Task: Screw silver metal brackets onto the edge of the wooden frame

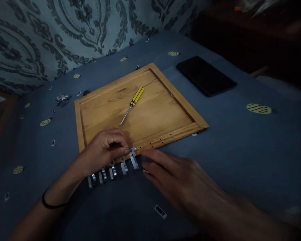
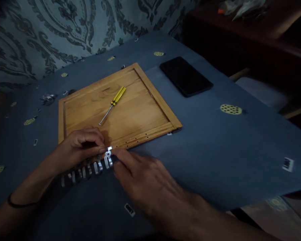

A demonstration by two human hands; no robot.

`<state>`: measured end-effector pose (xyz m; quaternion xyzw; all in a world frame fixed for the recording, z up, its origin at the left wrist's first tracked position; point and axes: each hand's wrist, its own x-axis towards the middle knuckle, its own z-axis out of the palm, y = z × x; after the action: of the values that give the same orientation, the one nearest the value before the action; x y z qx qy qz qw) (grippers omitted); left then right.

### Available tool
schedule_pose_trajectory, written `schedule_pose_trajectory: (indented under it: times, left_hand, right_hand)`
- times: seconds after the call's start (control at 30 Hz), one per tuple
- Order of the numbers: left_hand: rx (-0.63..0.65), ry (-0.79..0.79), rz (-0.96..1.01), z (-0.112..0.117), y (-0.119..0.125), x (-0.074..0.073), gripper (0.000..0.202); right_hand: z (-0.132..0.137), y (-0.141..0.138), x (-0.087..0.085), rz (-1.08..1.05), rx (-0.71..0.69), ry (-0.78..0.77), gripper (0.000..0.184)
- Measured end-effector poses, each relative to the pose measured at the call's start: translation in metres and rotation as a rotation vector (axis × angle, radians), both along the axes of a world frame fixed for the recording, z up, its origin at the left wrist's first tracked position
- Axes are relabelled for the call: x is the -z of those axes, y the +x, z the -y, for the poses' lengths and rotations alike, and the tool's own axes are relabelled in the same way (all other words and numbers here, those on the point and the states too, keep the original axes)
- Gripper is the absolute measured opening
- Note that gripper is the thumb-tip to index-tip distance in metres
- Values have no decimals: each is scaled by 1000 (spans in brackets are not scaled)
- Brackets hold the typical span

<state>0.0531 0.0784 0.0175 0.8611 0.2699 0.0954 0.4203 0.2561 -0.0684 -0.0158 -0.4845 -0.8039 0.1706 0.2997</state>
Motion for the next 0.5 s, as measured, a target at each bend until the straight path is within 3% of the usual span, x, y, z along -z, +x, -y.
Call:
schedule_pose_trajectory:
  times: [0.2,0.5]
  left_hand:
    - [16,1,4,0,0,-1,26]
    - [10,-11,32,0,1,-1,27]
  right_hand:
    - [-15,-1,3,111,-28,233,34]
    - [-12,0,12,180,-38,277,45]
